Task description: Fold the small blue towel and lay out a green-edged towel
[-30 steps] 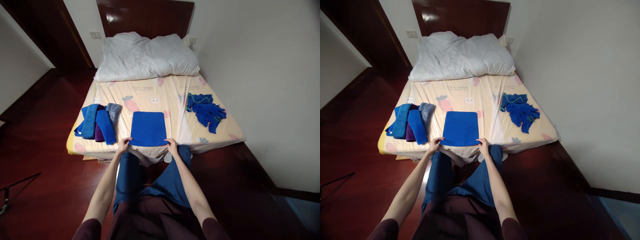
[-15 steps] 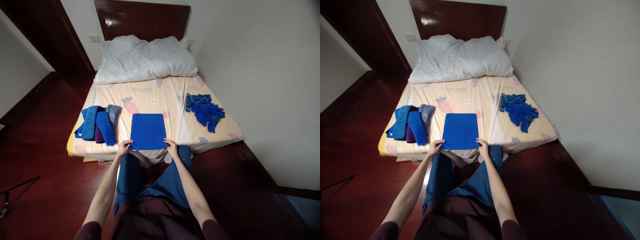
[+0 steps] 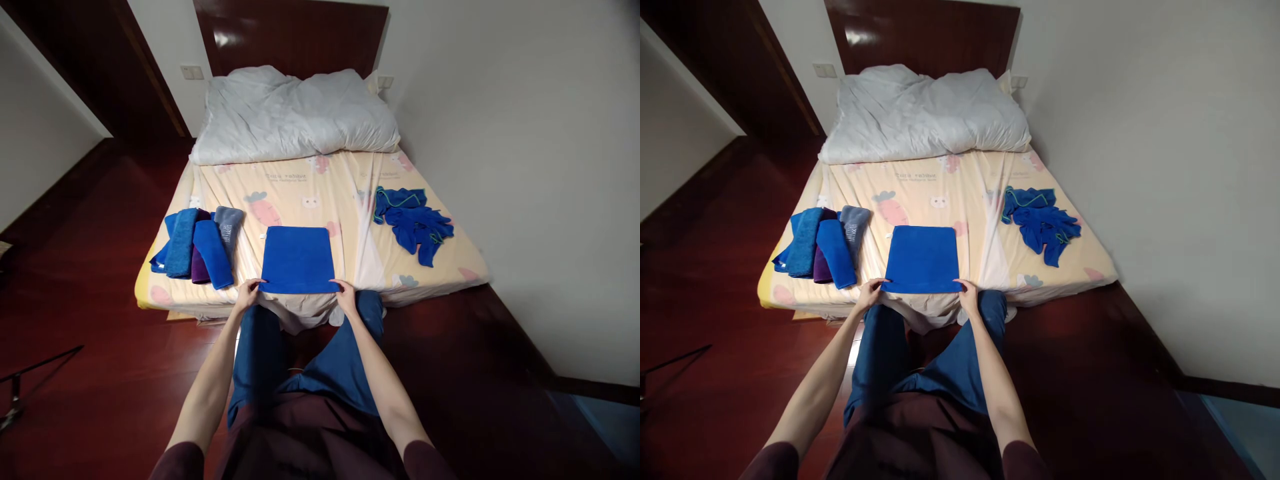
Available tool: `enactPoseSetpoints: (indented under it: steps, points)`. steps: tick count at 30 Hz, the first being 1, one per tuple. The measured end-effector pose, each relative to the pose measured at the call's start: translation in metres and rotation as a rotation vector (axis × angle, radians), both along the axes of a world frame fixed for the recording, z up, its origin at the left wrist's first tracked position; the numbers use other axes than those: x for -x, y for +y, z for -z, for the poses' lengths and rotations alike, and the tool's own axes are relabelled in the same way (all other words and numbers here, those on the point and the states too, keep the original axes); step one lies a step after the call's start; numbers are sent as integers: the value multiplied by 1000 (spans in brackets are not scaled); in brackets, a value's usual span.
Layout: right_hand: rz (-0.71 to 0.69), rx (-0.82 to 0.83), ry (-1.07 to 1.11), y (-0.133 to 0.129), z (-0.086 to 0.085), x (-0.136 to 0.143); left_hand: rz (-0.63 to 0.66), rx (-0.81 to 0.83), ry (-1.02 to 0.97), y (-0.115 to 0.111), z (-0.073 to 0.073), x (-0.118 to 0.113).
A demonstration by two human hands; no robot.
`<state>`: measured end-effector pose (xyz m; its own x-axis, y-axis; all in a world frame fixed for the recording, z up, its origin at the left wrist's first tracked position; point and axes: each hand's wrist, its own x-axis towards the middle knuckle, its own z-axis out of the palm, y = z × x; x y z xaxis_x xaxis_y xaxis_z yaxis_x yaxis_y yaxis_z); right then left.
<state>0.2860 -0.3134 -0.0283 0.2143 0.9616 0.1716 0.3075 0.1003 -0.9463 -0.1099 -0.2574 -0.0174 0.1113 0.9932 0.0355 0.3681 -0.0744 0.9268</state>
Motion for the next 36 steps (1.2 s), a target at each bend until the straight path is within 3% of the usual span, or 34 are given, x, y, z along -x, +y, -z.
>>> enactPoseSetpoints:
  steps: [11,22,36]
  points:
    - [117,37,28,7,11,1,-98,1,51,-7,-19,-9]
    - [151,35,45,5,11,1,-171,-5,52,-4,-10,-8]
    - [177,27,53,5,7,2,-163,-4,34,-4,-13,-8]
